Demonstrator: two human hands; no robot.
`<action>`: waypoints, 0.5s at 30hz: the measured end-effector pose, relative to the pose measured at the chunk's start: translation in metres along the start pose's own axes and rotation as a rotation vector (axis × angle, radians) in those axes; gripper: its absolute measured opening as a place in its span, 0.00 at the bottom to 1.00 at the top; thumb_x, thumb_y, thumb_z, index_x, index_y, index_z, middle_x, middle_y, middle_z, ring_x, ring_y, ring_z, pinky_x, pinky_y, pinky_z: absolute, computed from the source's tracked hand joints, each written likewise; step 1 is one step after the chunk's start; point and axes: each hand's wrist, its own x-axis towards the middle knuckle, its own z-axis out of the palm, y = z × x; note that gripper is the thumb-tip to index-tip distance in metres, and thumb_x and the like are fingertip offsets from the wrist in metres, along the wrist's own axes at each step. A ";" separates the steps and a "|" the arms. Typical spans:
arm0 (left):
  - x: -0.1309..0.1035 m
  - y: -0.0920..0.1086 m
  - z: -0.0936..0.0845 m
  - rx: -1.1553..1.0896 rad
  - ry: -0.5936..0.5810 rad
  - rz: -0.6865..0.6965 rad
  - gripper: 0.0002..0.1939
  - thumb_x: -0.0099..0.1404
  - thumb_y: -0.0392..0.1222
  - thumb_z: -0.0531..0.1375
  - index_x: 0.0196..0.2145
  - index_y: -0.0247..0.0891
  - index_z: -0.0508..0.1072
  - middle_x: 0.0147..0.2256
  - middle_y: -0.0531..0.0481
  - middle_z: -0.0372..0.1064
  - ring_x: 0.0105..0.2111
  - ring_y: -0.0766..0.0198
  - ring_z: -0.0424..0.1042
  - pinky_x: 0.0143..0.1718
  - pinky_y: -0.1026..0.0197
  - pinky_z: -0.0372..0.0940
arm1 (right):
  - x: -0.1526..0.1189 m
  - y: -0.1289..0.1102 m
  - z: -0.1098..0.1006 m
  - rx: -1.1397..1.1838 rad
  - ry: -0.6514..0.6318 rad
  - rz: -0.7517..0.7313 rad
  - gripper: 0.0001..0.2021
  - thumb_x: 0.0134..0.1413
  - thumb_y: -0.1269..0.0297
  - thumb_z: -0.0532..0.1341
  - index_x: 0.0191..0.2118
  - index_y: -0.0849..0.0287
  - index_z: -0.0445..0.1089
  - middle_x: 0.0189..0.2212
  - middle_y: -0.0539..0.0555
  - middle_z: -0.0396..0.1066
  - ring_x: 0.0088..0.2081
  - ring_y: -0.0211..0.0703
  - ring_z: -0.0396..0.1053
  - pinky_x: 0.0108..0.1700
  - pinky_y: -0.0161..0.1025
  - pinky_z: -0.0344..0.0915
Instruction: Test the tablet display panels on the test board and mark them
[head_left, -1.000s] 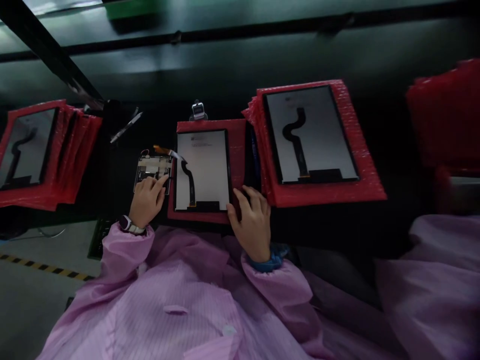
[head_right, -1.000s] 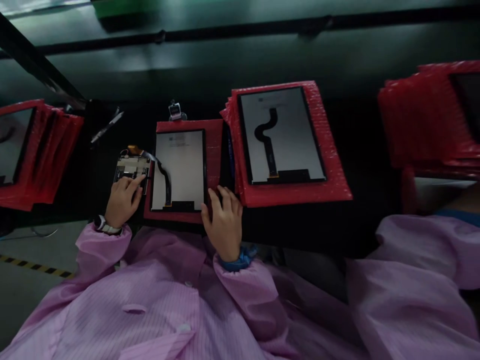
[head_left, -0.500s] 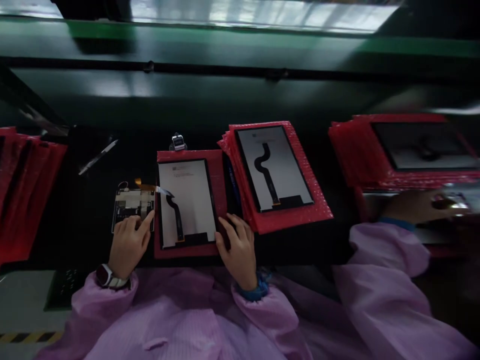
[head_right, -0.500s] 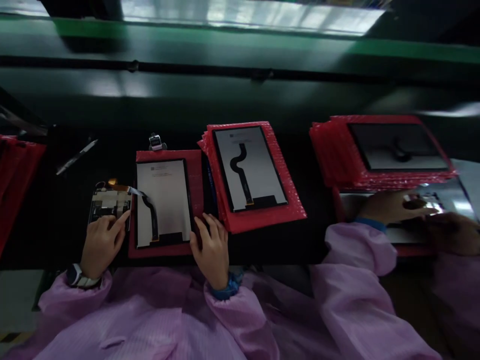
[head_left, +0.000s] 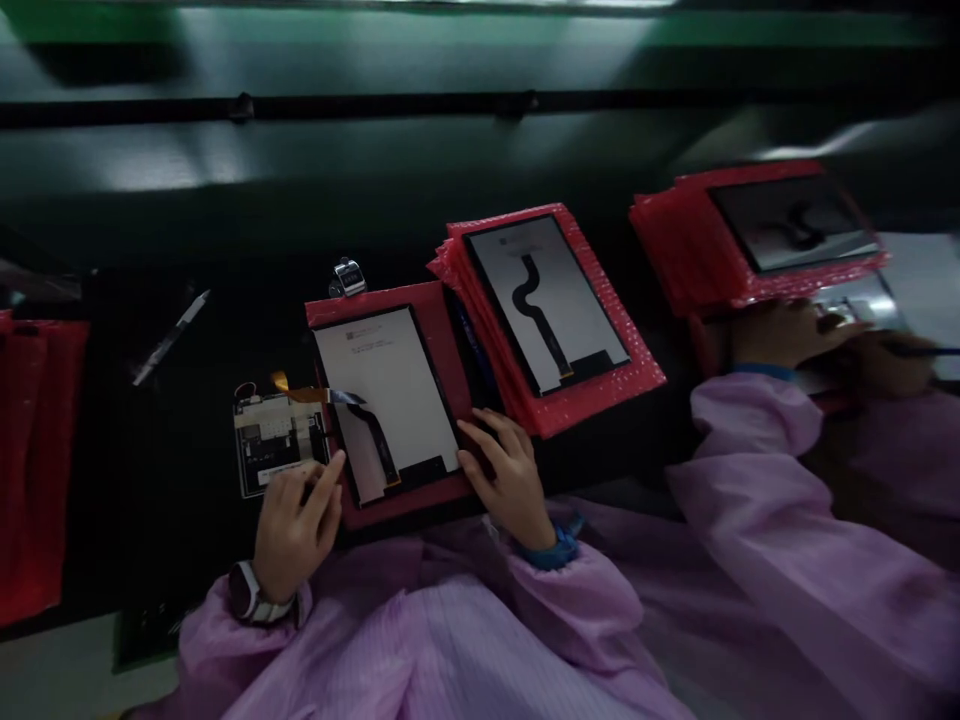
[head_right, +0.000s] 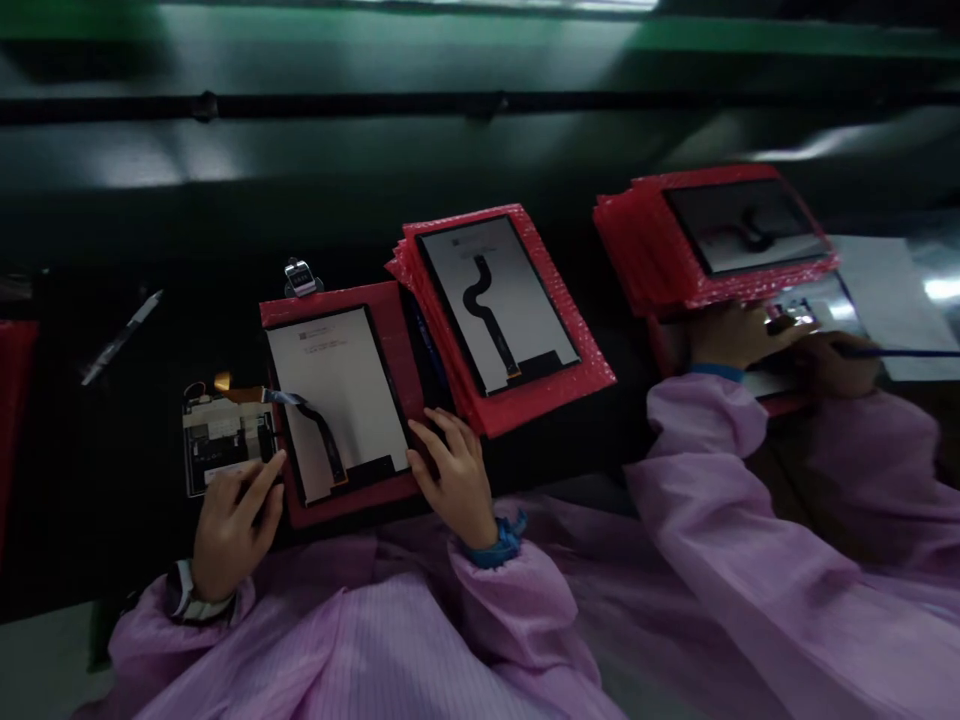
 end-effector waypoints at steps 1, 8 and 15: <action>0.000 0.005 -0.001 -0.074 0.004 0.013 0.34 0.71 0.30 0.58 0.71 0.43 0.56 0.44 0.41 0.70 0.43 0.55 0.72 0.46 0.54 0.68 | 0.000 0.000 0.000 0.015 0.001 0.010 0.17 0.70 0.58 0.56 0.58 0.54 0.71 0.59 0.59 0.69 0.62 0.52 0.64 0.62 0.54 0.65; -0.003 0.049 0.010 -0.002 -0.019 -0.068 0.19 0.73 0.34 0.57 0.60 0.31 0.67 0.54 0.34 0.71 0.52 0.48 0.72 0.53 0.49 0.71 | 0.009 -0.014 0.001 0.237 -0.081 0.203 0.22 0.67 0.49 0.56 0.57 0.57 0.72 0.63 0.62 0.63 0.66 0.57 0.58 0.67 0.60 0.58; -0.002 0.051 -0.001 -0.095 -0.062 -0.198 0.23 0.76 0.47 0.54 0.61 0.31 0.69 0.54 0.37 0.75 0.53 0.49 0.74 0.53 0.49 0.72 | 0.023 -0.057 -0.040 0.333 0.046 0.192 0.16 0.64 0.58 0.60 0.54 0.55 0.71 0.69 0.59 0.54 0.70 0.58 0.48 0.68 0.61 0.57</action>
